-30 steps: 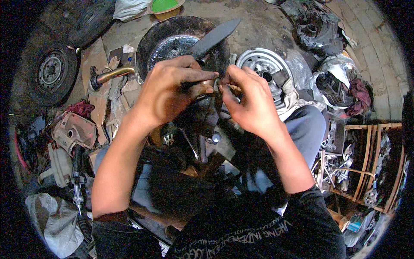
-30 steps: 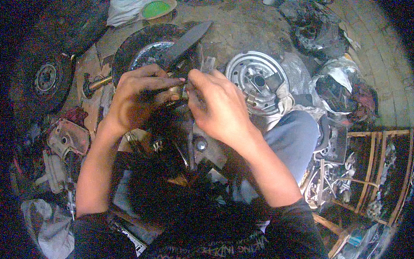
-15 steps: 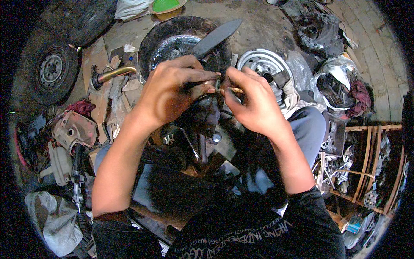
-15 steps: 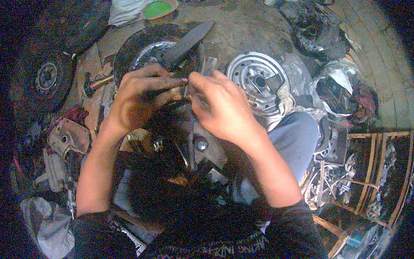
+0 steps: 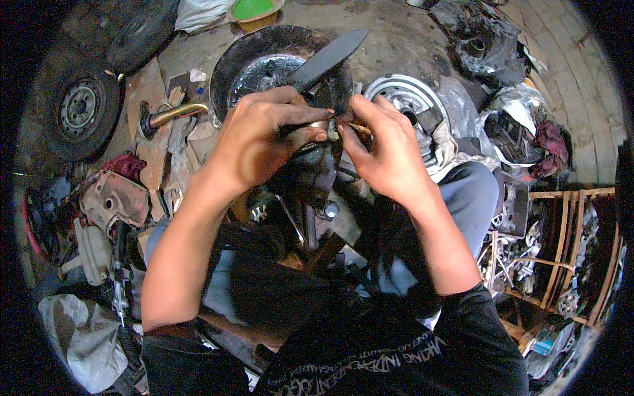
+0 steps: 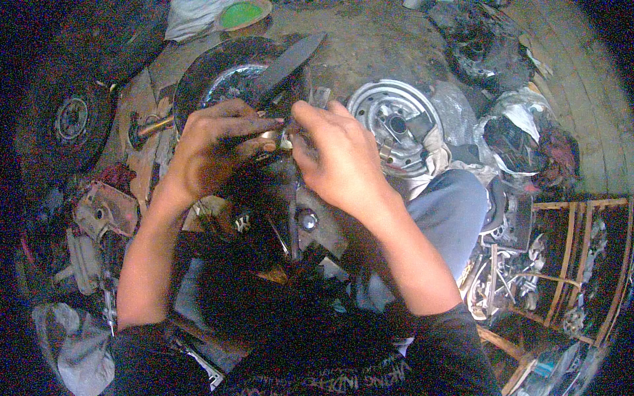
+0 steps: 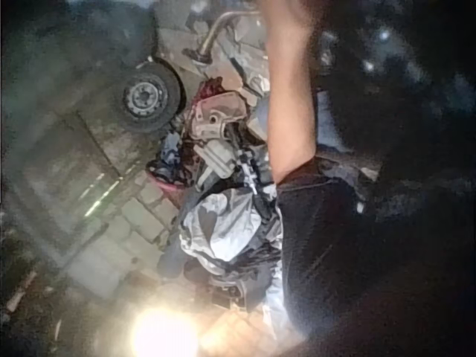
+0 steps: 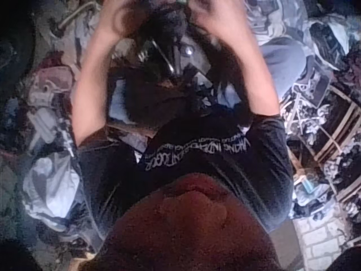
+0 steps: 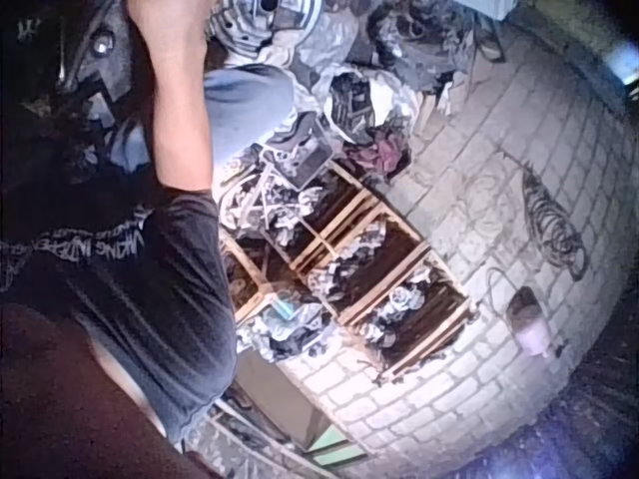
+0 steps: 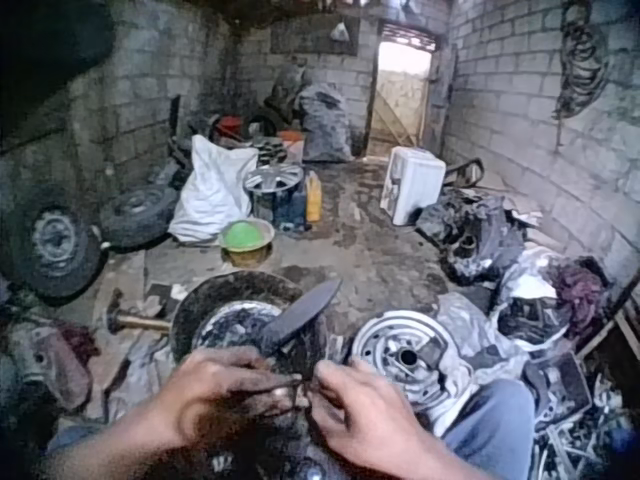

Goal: The person is sitting on the floor in a cluttered workshop, using a small tool to scrape and clean a metal part. They repeatedly scrape the surface, occasionally applying a liquid from a bottle, and continue the cleaning process throughout the clip.

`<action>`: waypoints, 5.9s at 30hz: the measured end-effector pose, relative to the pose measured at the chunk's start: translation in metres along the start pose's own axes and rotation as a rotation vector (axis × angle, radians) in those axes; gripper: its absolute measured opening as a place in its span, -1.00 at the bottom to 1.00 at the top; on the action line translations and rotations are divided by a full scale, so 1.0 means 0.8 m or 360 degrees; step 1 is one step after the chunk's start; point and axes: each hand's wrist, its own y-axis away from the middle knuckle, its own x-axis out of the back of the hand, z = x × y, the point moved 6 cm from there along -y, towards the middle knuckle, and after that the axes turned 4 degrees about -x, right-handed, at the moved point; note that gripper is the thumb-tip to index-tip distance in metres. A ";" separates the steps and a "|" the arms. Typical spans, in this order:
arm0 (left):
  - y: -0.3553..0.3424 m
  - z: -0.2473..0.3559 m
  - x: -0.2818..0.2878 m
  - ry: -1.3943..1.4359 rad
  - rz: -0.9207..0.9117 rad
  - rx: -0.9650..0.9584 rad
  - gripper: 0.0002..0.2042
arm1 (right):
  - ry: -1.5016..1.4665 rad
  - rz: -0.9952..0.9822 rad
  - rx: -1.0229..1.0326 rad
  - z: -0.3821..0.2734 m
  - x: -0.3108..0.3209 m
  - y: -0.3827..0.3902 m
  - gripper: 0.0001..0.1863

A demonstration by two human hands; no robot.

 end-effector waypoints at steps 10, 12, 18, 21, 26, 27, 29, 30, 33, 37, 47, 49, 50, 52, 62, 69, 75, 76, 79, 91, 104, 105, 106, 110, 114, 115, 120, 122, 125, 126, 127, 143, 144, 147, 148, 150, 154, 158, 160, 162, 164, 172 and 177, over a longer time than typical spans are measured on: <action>0.001 0.001 0.001 0.0051 0.0067 -0.0076 -0.70 | -0.0045 -0.0059 -0.0084 0.006 0.000 0.003 -0.83; 0.000 0.002 0.001 0.0035 0.0081 -0.0093 -0.69 | -0.0078 0.0022 -0.0017 0.009 -0.003 0.003 -0.84; 0.002 0.000 0.000 0.0039 0.0091 -0.0085 -0.69 | -0.0006 -0.0142 -0.0069 0.011 -0.005 0.002 -0.57; 0.002 0.000 0.002 0.0009 0.0079 -0.0087 -0.71 | 0.0002 -0.0080 -0.0016 0.009 -0.007 0.006 -0.58; 0.000 0.001 0.001 -0.0023 0.0029 -0.0041 -0.72 | 0.0032 -0.0190 -0.0020 0.008 -0.005 0.005 -0.60; 0.000 0.003 0.002 -0.0039 0.0021 -0.0026 -0.71 | 0.0026 -0.0120 -0.0066 0.013 -0.008 0.005 -0.61; -0.001 0.003 0.002 -0.0058 -0.0027 -0.0002 -0.70 | 0.0044 -0.0125 -0.0087 0.013 -0.007 0.007 -0.62; -0.001 0.002 0.002 -0.0073 -0.0047 0.0015 -0.70 | 0.0064 -0.0203 -0.0056 0.007 -0.005 0.006 -0.62; 0.001 0.000 -0.001 -0.0031 -0.0048 0.0057 -0.69 | 0.0095 -0.0178 0.0006 0.004 -0.004 0.005 -0.66; -0.003 0.002 0.004 -0.0043 -0.0058 0.0030 -0.69 | 0.0031 0.0049 0.0169 0.007 -0.002 0.006 -0.70; 0.002 0.008 0.008 0.0144 0.0054 -0.0136 -0.60 | -0.0122 -0.0052 0.0011 0.010 0.000 0.015 -0.72; -0.001 0.008 0.009 0.0147 0.0088 -0.0154 -0.63 | -0.0228 0.0042 0.0020 0.007 0.001 0.020 -0.72; -0.002 0.008 0.010 0.0150 0.0108 -0.0147 -0.65 | -0.0227 0.0017 -0.0005 0.007 -0.001 0.023 -0.72; -0.002 0.006 0.012 0.0147 0.0131 -0.0162 -0.66 | -0.0232 -0.0035 -0.0047 0.005 -0.003 0.025 -0.72; 0.001 0.004 0.014 0.0042 0.0169 -0.0197 -0.76 | -0.0243 -0.0012 -0.0057 0.005 -0.016 0.026 -0.73; 0.002 0.005 0.013 0.0040 0.0112 -0.0054 -0.85 | -0.0134 0.0060 -0.0095 -0.001 -0.019 0.026 -0.75; 0.003 0.002 0.010 0.0077 0.0083 -0.0021 -0.88 | -0.0147 0.0032 -0.0043 -0.008 -0.028 0.026 -0.76; 0.003 0.003 0.011 0.0058 0.0098 -0.0024 -0.88 | -0.0155 0.0014 -0.0044 -0.010 -0.027 0.025 -0.77; 0.005 0.005 0.012 0.0013 0.0144 -0.0025 -0.88 | -0.0077 0.0083 -0.0012 -0.007 -0.014 0.016 -0.81; -0.012 0.001 0.024 0.0093 0.0224 0.0154 -0.88 | -0.0021 -0.0161 -0.0569 0.172 -0.054 0.069 -0.71; -0.023 -0.007 0.079 0.0057 0.0619 0.0240 -0.82 | -0.0668 0.0138 -0.0610 0.099 -0.001 0.061 -0.76; -0.024 -0.008 0.086 0.0126 0.0599 0.0326 -0.82 | -0.0721 0.0193 -0.0582 0.087 0.007 0.056 -0.78; -0.024 -0.009 0.091 0.0139 0.0626 0.0329 -0.82 | -0.0725 0.0222 -0.0533 0.075 0.011 0.048 -0.79; -0.019 -0.024 0.095 0.0153 0.0807 0.0381 -0.84 | -0.0699 0.0255 -0.0310 0.032 0.014 0.009 -0.83; -0.020 -0.021 0.104 0.0193 0.0984 0.0398 -0.86 | -0.0630 0.0300 -0.0169 -0.004 0.006 -0.015 -0.83; -0.020 -0.027 0.101 0.0311 0.0941 0.0501 -0.86 | -0.0531 0.0296 -0.0096 -0.006 -0.002 -0.019 -0.84; -0.012 -0.055 0.089 0.0865 0.0724 0.0799 -0.76 | -0.0105 0.0387 0.0137 -0.020 -0.020 -0.021 -0.82; -0.005 -0.060 0.087 0.1042 0.0635 0.0874 -0.73 | -0.0223 0.0534 0.0061 -0.014 -0.011 -0.013 -0.75; 0.004 -0.062 0.084 0.1340 0.0599 0.1107 -0.72 | -0.0154 0.0591 -0.0209 0.036 -0.006 0.025 -0.56; 0.006 -0.064 0.083 0.1473 0.0563 0.1117 -0.71 | -0.0111 0.0581 -0.0340 0.071 -0.012 0.052 -0.47; 0.002 -0.068 0.078 0.1616 0.0550 0.1089 -0.71 | -0.0056 0.0579 -0.0479 0.109 -0.017 0.086 -0.38; -0.003 -0.075 0.055 0.2057 0.0499 0.1163 -0.62 | -0.0078 -0.1081 -0.0892 0.203 -0.239 0.297 0.15; -0.004 -0.063 0.057 0.1913 0.0519 0.1171 -0.62 | -0.0038 -0.1070 -0.0922 0.207 -0.245 0.304 0.12; -0.004 -0.045 0.062 0.1669 0.0412 0.1124 -0.58 | 0.0013 -0.1011 -0.0966 0.215 -0.255 0.312 0.03; -0.002 -0.038 0.061 0.1662 0.0352 0.1097 -0.58 | -0.0027 -0.0981 -0.0998 0.213 -0.258 0.309 0.02; 0.000 -0.030 0.062 0.1652 0.0237 0.1063 -0.58 | -0.0084 -0.0885 -0.0971 0.206 -0.269 0.303 -0.01; -0.010 -0.021 0.056 0.1532 0.0094 0.1025 -0.64 | -0.0235 -0.0552 -0.0793 0.218 -0.284 0.305 -0.03; -0.004 -0.021 0.064 0.1155 0.0092 0.0913 -0.64 | -0.0462 -0.0512 -0.1155 0.208 -0.253 0.285 0.17; -0.001 -0.025 0.066 0.1084 0.0116 0.0856 -0.64 | -0.0485 -0.0725 -0.1176 0.185 -0.200 0.251 0.21; -0.003 -0.025 0.064 0.1034 0.0113 0.0866 -0.64 | -0.0476 -0.0756 -0.1138 0.171 -0.142 0.222 0.20; -0.015 -0.017 0.060 0.1013 0.0106 0.0737 -0.63 | -0.0658 -0.0613 -0.1013 0.178 -0.092 0.199 0.17; -0.023 -0.014 0.056 0.0980 0.0095 0.0684 -0.70 | -0.0210 -0.0199 -0.0450 0.041 0.077 0.081 -0.04; -0.017 -0.018 0.056 0.0930 0.0058 0.0659 -0.74 | 0.0464 -0.0591 -0.0128 -0.041 0.101 0.020 -0.11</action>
